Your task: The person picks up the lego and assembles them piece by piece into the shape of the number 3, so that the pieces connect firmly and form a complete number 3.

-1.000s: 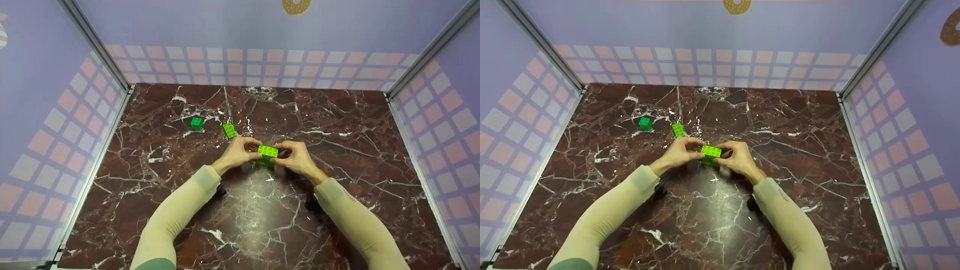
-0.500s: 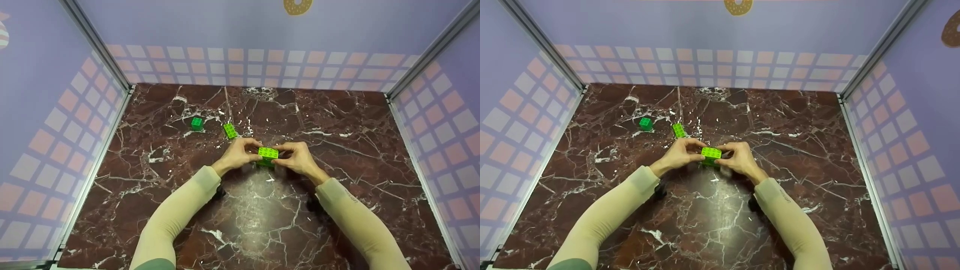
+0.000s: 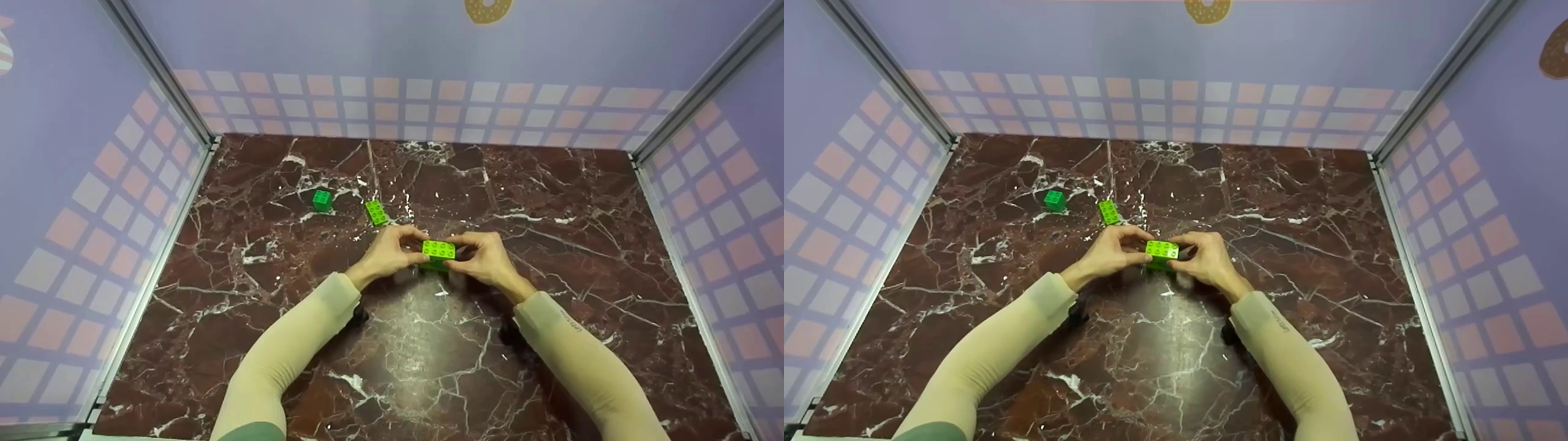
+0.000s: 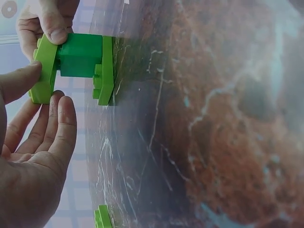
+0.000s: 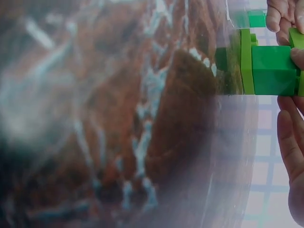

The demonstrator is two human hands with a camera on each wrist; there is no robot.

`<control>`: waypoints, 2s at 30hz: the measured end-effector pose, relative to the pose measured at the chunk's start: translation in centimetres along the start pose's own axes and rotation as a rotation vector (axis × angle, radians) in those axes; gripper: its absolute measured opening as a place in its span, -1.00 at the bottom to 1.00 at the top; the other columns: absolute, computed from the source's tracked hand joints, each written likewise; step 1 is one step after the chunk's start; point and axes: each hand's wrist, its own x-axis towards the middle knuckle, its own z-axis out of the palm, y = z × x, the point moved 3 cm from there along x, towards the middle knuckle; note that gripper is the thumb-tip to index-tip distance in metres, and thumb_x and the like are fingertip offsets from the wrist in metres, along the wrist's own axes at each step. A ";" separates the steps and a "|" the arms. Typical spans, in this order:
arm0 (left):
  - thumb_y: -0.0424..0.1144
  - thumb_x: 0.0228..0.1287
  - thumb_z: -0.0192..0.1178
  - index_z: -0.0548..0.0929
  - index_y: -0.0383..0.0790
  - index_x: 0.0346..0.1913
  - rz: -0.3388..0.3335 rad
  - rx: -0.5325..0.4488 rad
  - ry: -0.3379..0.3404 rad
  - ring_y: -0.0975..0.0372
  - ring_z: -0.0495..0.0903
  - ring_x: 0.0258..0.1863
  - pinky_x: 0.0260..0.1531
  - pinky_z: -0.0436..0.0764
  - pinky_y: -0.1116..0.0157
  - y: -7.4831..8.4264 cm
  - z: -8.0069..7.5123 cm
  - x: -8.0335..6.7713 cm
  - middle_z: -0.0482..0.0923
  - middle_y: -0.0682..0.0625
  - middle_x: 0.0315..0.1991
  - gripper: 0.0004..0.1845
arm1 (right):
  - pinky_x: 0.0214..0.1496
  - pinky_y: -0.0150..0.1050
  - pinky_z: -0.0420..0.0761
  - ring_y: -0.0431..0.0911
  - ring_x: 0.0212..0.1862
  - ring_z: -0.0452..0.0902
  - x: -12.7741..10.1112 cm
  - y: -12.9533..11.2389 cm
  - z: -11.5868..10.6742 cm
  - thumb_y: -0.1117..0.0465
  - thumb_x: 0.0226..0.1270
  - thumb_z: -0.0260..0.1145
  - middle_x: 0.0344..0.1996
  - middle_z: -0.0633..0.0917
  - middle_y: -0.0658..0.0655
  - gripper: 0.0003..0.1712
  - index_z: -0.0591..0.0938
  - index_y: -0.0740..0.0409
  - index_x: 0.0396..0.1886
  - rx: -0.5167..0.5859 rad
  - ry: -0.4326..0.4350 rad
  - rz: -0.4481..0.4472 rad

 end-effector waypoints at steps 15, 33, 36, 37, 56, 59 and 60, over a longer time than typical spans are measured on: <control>-0.38 0.27 0.61 0.83 -0.31 0.16 0.004 0.024 -0.016 -0.11 0.87 0.11 0.23 0.82 0.06 -0.3 -0.1 0.3 0.87 -0.24 0.12 -0.60 | 0.10 -0.06 0.90 0.16 -0.01 0.92 0.2 0.7 -0.2 0.35 0.09 0.81 -0.04 0.93 0.29 -0.50 0.91 0.22 0.09 0.014 -0.015 0.107; -0.37 0.26 0.62 0.83 -0.29 0.18 -0.018 -0.013 -0.014 -0.02 0.84 0.11 0.26 0.79 0.10 -0.8 0.2 0.0 0.85 -0.20 0.17 -0.58 | 0.42 -0.10 0.75 0.19 0.09 0.91 0.0 1.0 0.1 0.29 0.05 0.83 -0.03 0.92 0.24 -0.48 0.92 0.15 0.07 0.041 -0.008 0.193; -0.38 0.28 0.60 0.82 -0.30 0.19 -0.015 -0.027 -0.012 -0.01 0.85 0.09 0.24 0.81 0.15 -0.8 0.3 0.0 0.84 -0.21 0.18 -0.58 | 0.44 -0.01 0.75 0.19 0.11 0.91 0.0 1.0 0.1 0.28 0.06 0.83 -0.01 0.92 0.25 -0.48 0.91 0.15 0.08 0.041 -0.010 0.199; -0.39 0.28 0.60 0.81 -0.31 0.20 -0.013 -0.034 -0.012 -0.02 0.86 0.09 0.24 0.81 0.16 -0.9 0.3 -0.1 0.84 -0.22 0.18 -0.57 | 0.45 0.03 0.75 0.19 0.12 0.90 0.0 0.9 0.2 0.27 0.07 0.83 0.00 0.92 0.25 -0.47 0.91 0.15 0.09 0.042 -0.011 0.200; -0.37 0.37 0.54 0.68 -0.43 0.40 0.009 -0.081 0.019 -0.17 0.86 0.13 0.25 0.84 0.01 -0.7 -1.8 -0.5 0.80 -0.38 0.22 -0.43 | 0.43 0.13 0.76 0.21 0.13 0.90 0.0 0.8 0.1 0.28 0.10 0.81 0.03 0.91 0.26 -0.49 0.90 0.15 0.10 0.033 -0.027 0.185; -0.37 0.39 0.52 0.65 -0.45 0.42 0.006 -0.093 0.054 -0.19 0.84 0.14 0.27 0.82 -0.01 -0.9 -2.9 -0.6 0.78 -0.43 0.23 -0.42 | 0.43 0.09 0.76 0.21 0.13 0.90 0.0 0.8 0.2 0.28 0.10 0.80 0.03 0.91 0.27 -0.48 0.90 0.16 0.11 0.032 -0.029 0.193; -0.37 0.39 0.52 0.65 -0.43 0.43 0.004 -0.089 0.064 -0.18 0.84 0.15 0.27 0.83 0.00 -1.0 -3.2 -0.6 0.78 -0.43 0.23 -0.41 | 0.44 0.09 0.76 0.21 0.14 0.90 0.0 0.8 0.2 0.29 0.11 0.80 0.04 0.91 0.27 -0.48 0.90 0.16 0.11 0.033 -0.030 0.195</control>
